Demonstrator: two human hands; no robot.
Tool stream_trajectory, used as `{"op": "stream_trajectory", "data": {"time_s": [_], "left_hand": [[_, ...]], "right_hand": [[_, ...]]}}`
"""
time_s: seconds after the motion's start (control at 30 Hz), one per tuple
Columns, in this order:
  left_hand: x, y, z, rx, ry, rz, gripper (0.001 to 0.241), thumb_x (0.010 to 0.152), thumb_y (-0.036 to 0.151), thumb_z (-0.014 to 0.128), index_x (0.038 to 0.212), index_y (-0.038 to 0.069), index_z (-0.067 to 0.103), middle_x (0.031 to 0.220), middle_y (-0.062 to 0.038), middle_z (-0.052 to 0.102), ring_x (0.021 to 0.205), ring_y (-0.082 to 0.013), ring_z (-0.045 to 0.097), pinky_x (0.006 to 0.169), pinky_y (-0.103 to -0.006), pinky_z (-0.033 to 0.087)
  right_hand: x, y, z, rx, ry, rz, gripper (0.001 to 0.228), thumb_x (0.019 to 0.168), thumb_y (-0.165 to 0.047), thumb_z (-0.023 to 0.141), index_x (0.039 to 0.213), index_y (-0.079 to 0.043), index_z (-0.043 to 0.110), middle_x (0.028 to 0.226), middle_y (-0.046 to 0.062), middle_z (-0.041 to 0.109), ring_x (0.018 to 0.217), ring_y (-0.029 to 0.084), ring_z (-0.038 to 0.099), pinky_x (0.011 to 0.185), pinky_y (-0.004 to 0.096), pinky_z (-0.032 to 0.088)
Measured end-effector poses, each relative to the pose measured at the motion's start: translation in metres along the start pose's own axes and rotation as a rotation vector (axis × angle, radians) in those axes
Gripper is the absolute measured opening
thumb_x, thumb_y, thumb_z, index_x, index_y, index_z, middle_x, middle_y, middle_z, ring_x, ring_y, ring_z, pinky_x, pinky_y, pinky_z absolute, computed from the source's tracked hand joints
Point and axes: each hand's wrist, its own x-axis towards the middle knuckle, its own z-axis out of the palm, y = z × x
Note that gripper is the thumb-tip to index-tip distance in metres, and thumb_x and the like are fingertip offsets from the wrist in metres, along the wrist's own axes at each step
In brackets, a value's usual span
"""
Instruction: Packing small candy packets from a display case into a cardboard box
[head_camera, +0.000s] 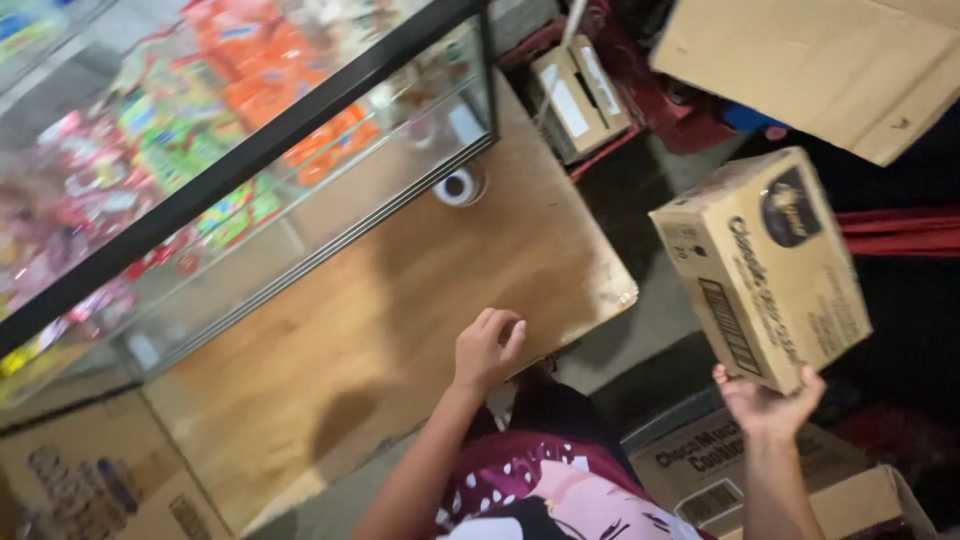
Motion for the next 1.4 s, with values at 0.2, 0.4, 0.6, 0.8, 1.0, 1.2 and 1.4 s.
{"op": "stream_trajectory", "data": {"time_s": [0.2, 0.4, 0.6, 0.8, 1.0, 1.2, 1.4], "left_hand": [[-0.045, -0.001, -0.048, -0.193, -0.01, -0.265, 0.03, 0.094, 0.025, 0.069, 0.119, 0.008, 0.068, 0.092, -0.009, 0.072, 0.075, -0.0183, 0.07, 0.071, -0.0327, 0.058], [-0.085, -0.034, -0.12, -0.391, 0.204, -0.408, 0.047, 0.102, 0.037, 0.056, 0.139, 0.008, 0.061, 0.116, -0.013, 0.072, 0.108, -0.0195, 0.067, 0.098, -0.0334, 0.051], [-0.128, -0.045, -0.209, -0.582, 0.41, -0.406, 0.064, 0.106, 0.046, 0.043, 0.155, 0.006, 0.042, 0.144, -0.017, 0.058, 0.135, -0.0239, 0.053, 0.112, -0.0343, 0.039], [-0.177, -0.099, -0.243, -0.233, 0.612, -0.397, 0.076, 0.102, 0.043, 0.056, 0.158, -0.002, 0.031, 0.157, -0.027, 0.043, 0.145, -0.0379, 0.042, 0.119, -0.0414, 0.032], [-0.208, -0.125, -0.263, -0.197, 0.661, -0.431, 0.092, 0.095, 0.038, 0.067, 0.16, -0.005, 0.018, 0.16, -0.031, 0.035, 0.149, -0.0402, 0.038, 0.121, -0.0427, 0.032], [-0.222, -0.129, -0.272, -0.103, 0.656, -0.379, 0.089, 0.091, 0.03, 0.071, 0.159, -0.003, 0.024, 0.156, -0.029, 0.035, 0.141, -0.043, 0.043, 0.116, -0.0439, 0.038], [-0.228, -0.146, -0.281, -0.064, 0.699, -0.187, 0.064, 0.097, 0.021, 0.068, 0.151, -0.002, 0.043, 0.151, -0.025, 0.044, 0.139, -0.0397, 0.046, 0.118, -0.0452, 0.038]], "right_hand": [[-0.046, -0.011, 0.087, -0.116, -0.221, -0.057, 0.087, 0.077, -0.059, 0.069, 0.154, -0.021, 0.055, 0.148, 0.005, 0.062, 0.127, 0.029, 0.06, 0.087, 0.048, 0.05], [0.077, 0.07, -0.051, -0.427, -0.217, 0.111, 0.059, 0.089, -0.039, 0.066, 0.129, 0.002, 0.053, 0.109, 0.015, 0.06, 0.093, 0.033, 0.059, 0.068, 0.043, 0.046], [-0.04, 0.139, 0.21, -0.763, -0.519, 0.224, 0.081, 0.073, -0.036, 0.068, 0.145, -0.005, 0.051, 0.133, 0.013, 0.064, 0.122, 0.026, 0.062, 0.102, 0.039, 0.049], [-0.062, 0.224, 0.29, -0.892, -0.685, 0.351, 0.066, 0.084, -0.032, 0.063, 0.144, -0.005, 0.052, 0.133, 0.014, 0.065, 0.12, 0.028, 0.062, 0.099, 0.045, 0.048], [-0.1, 0.262, 0.331, -1.002, -0.766, 0.264, 0.054, 0.094, -0.029, 0.06, 0.138, 0.001, 0.058, 0.133, 0.013, 0.067, 0.124, 0.022, 0.061, 0.105, 0.037, 0.045], [-0.127, 0.27, 0.353, -0.995, -0.864, 0.09, 0.056, 0.096, -0.024, 0.063, 0.146, 0.002, 0.053, 0.14, 0.014, 0.061, 0.129, 0.021, 0.057, 0.112, 0.035, 0.041], [-0.176, 0.253, 0.389, -1.006, -0.869, -0.178, 0.062, 0.099, -0.026, 0.055, 0.154, -0.001, 0.04, 0.153, 0.009, 0.049, 0.14, 0.019, 0.046, 0.116, 0.033, 0.033]]}}
